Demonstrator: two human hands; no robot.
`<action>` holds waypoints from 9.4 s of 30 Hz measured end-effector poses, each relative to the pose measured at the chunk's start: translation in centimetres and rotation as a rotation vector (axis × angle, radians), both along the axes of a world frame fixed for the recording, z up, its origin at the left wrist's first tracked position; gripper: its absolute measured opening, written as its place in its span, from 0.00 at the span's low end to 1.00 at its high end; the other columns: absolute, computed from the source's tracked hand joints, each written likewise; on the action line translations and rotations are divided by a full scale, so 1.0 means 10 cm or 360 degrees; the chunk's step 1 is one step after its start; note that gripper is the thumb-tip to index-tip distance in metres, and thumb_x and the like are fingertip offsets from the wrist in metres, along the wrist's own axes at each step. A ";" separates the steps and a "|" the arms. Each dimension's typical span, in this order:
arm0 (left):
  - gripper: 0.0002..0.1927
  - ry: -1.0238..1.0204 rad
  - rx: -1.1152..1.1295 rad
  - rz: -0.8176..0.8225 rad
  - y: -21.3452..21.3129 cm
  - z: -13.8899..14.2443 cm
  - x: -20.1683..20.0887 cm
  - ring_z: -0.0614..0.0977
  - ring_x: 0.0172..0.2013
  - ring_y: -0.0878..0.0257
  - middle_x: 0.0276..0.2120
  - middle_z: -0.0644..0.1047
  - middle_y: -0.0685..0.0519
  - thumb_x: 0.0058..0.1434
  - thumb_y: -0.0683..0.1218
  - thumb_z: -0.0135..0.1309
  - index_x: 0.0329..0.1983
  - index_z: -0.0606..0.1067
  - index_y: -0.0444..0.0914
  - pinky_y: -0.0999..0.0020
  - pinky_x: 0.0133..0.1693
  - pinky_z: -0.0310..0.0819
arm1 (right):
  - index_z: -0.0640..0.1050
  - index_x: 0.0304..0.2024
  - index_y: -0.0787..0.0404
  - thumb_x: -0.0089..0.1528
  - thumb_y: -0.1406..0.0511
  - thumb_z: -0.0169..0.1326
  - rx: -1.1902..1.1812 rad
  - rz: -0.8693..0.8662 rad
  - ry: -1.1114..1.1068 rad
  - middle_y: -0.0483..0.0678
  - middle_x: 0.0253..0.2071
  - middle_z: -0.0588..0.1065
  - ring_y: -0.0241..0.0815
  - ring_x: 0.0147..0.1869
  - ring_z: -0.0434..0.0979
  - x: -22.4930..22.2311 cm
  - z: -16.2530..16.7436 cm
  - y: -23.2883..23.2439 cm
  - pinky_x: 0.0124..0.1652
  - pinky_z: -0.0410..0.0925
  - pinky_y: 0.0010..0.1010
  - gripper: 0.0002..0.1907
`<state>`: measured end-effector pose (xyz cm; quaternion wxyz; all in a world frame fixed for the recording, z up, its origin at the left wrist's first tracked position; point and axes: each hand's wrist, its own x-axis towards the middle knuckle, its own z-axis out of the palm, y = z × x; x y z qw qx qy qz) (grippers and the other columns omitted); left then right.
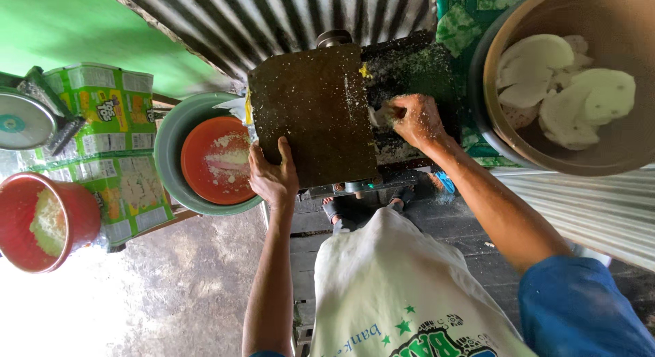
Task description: The person stands at a manual coconut grating machine and feeds pieces of coconut flesh one at a time against the rotating grating drum, holding the machine steady with the other hand. Shredded coconut collects in a red basin below while grated pieces accumulate in a large bowl beside the machine.
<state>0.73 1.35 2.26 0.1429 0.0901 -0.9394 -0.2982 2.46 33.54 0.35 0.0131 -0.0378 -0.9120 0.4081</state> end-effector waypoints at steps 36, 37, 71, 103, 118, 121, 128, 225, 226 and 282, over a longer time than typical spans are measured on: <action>0.33 0.0022 -0.0121 -0.0027 -0.05 -0.06 0.00 0.85 0.40 0.42 0.47 0.81 0.39 0.68 0.67 0.54 0.54 0.75 0.32 0.49 0.37 0.80 | 0.71 0.35 0.65 0.70 0.59 0.43 -0.0725 0.0003 -0.0095 0.46 0.28 0.62 0.33 0.34 0.56 -0.12 -0.48 -0.02 0.31 0.58 0.35 0.16; 0.33 0.0013 -0.0105 -0.0027 -0.05 -0.06 0.00 0.85 0.39 0.43 0.47 0.81 0.39 0.68 0.67 0.53 0.55 0.74 0.32 0.50 0.37 0.80 | 0.72 0.34 0.65 0.70 0.60 0.42 -0.0682 0.0002 -0.0097 0.46 0.27 0.64 0.32 0.34 0.58 -0.13 -0.50 -0.01 0.31 0.59 0.34 0.16; 0.33 -0.0031 -0.0120 -0.0015 -0.08 -0.08 -0.03 0.85 0.33 0.47 0.41 0.82 0.41 0.67 0.68 0.51 0.51 0.74 0.33 0.52 0.31 0.80 | 0.86 0.35 0.62 0.63 0.65 0.55 0.0371 0.0154 0.0020 0.59 0.28 0.80 0.56 0.25 0.80 -0.18 -0.31 0.02 0.29 0.71 0.47 0.10; 0.28 0.0123 -0.0090 -0.0073 -0.20 0.06 -0.02 0.86 0.37 0.50 0.44 0.84 0.45 0.69 0.64 0.58 0.56 0.78 0.37 0.54 0.38 0.80 | 0.83 0.46 0.58 0.71 0.65 0.58 -0.0452 -0.0126 0.0477 0.50 0.45 0.82 0.41 0.46 0.82 0.07 0.28 0.94 0.47 0.76 0.29 0.05; 0.24 0.0101 -0.0083 0.0029 -0.20 0.04 -0.03 0.86 0.36 0.48 0.39 0.84 0.46 0.68 0.64 0.62 0.46 0.77 0.39 0.51 0.39 0.78 | 0.75 0.65 0.52 0.43 0.49 0.71 0.1028 0.0250 -0.0510 0.57 0.57 0.77 0.60 0.57 0.77 0.26 0.07 2.24 0.51 0.70 0.49 0.48; 0.25 0.0077 -0.0035 0.0068 -0.22 0.01 -0.04 0.87 0.36 0.50 0.40 0.85 0.47 0.66 0.65 0.62 0.46 0.77 0.40 0.52 0.39 0.79 | 0.77 0.64 0.52 0.48 0.55 0.66 0.1002 0.0260 -0.0615 0.57 0.53 0.78 0.60 0.54 0.79 0.42 0.13 2.21 0.50 0.71 0.49 0.39; 0.28 0.0125 -0.0103 0.0091 -0.23 -0.12 -0.06 0.86 0.34 0.50 0.41 0.84 0.44 0.65 0.68 0.60 0.48 0.78 0.39 0.52 0.36 0.80 | 0.78 0.63 0.64 0.62 0.76 0.54 0.0728 0.0027 -0.0257 0.63 0.47 0.79 0.61 0.50 0.80 0.80 0.03 2.45 0.47 0.71 0.49 0.25; 0.33 -0.0215 0.1405 -0.0132 0.15 0.21 -0.34 0.82 0.44 0.57 0.47 0.80 0.41 0.56 0.59 0.66 0.55 0.75 0.30 0.63 0.47 0.79 | 0.85 0.50 0.51 0.52 0.76 0.58 0.0714 0.0553 0.0418 0.57 0.68 0.68 0.60 0.65 0.74 0.09 0.61 0.91 0.59 0.69 0.43 0.25; 0.33 -0.0183 0.1463 -0.0170 0.14 0.18 -0.34 0.82 0.44 0.57 0.47 0.80 0.41 0.57 0.59 0.66 0.55 0.76 0.30 0.63 0.48 0.78 | 0.84 0.52 0.50 0.56 0.76 0.57 0.0743 0.0588 0.0283 0.57 0.69 0.67 0.59 0.65 0.73 0.08 0.60 0.87 0.58 0.69 0.43 0.24; 0.31 -0.0186 0.1404 -0.0345 0.20 0.12 -0.34 0.83 0.42 0.56 0.44 0.80 0.43 0.62 0.60 0.61 0.55 0.73 0.31 0.59 0.42 0.83 | 0.73 0.42 0.61 0.58 0.69 0.62 -0.0026 -0.0009 -0.0283 0.52 0.34 0.81 0.43 0.35 0.84 0.46 0.00 0.06 0.33 0.75 0.34 0.13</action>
